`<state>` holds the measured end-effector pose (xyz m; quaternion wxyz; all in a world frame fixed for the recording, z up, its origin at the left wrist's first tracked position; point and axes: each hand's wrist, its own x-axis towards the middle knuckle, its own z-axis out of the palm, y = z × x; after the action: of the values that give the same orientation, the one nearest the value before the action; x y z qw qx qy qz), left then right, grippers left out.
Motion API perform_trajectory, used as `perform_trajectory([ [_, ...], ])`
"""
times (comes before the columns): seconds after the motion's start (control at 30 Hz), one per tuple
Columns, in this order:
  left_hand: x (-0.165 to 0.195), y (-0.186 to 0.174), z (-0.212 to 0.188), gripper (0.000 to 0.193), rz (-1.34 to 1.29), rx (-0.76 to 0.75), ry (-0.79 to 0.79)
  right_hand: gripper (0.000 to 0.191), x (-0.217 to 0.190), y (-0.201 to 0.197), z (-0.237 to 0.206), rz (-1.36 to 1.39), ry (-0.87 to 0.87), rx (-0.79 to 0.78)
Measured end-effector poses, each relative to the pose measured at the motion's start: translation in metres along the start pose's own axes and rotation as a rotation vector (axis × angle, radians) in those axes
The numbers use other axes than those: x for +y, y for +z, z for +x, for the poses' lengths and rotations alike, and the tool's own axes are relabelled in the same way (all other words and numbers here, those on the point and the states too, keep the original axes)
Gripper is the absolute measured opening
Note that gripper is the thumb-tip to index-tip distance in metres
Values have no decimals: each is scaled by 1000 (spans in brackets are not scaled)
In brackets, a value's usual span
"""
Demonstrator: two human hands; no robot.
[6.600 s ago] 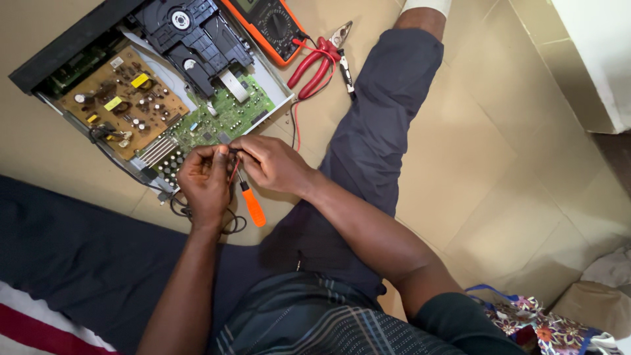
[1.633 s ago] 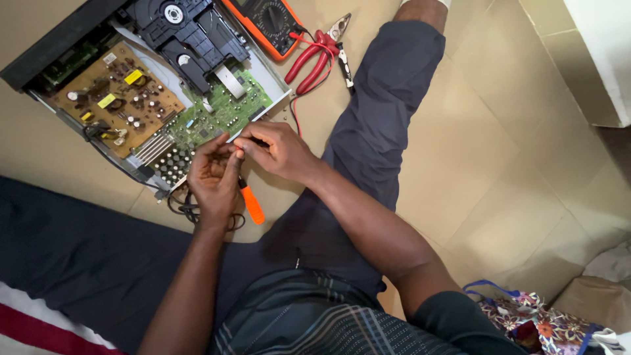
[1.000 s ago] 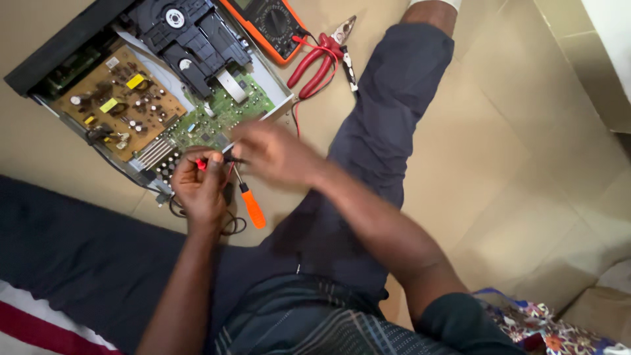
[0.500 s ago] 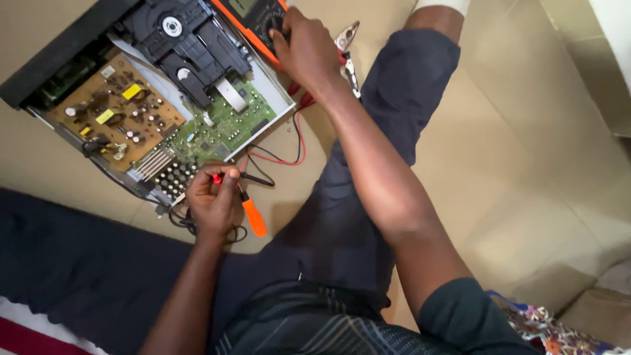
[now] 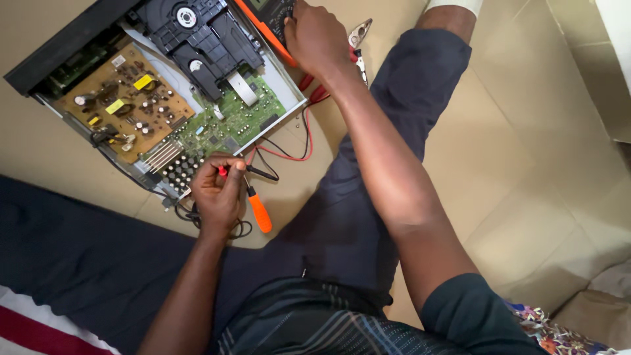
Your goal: The person sits on the floor repairing an opened DVD player. They use multimeter test probes on the circuit boards, unscrew components with a screwdriver, reposition the chassis, and manipulate small connectors and board parts by hand.
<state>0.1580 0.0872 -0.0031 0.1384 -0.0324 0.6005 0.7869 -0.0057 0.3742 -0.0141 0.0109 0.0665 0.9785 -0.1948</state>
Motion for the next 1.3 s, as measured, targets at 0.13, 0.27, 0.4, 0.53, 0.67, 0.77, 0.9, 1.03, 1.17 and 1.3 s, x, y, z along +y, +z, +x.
perform_trajectory([
  [0.13,5,-2,1,5,61,-7,12,26,-2,0,-1,6,18,3],
  [0.27,5,-2,1,5,49,3,-16,24,-4,-2,-7,73,78,20],
  [0.4,1,1,2,5,16,13,-13,23,-2,-2,-12,77,-102,144],
  [0.53,-1,1,2,5,56,-1,31,25,1,1,-10,83,-103,124],
  [0.67,-1,0,2,5,30,1,35,24,1,1,-10,103,-172,148],
  [0.77,-1,-1,2,4,48,-1,20,24,-2,0,-11,75,-205,160],
  [0.9,-2,-2,3,4,38,6,13,20,-4,-2,-13,152,-132,161],
  [1.03,-1,-2,3,3,40,5,3,22,-11,-18,-21,248,-72,180],
  [1.17,-2,-2,1,3,14,6,-1,15,-37,-50,-63,430,-54,125],
  [1.3,-7,1,-1,3,-83,30,-32,17,-84,-58,-136,803,50,-274],
])
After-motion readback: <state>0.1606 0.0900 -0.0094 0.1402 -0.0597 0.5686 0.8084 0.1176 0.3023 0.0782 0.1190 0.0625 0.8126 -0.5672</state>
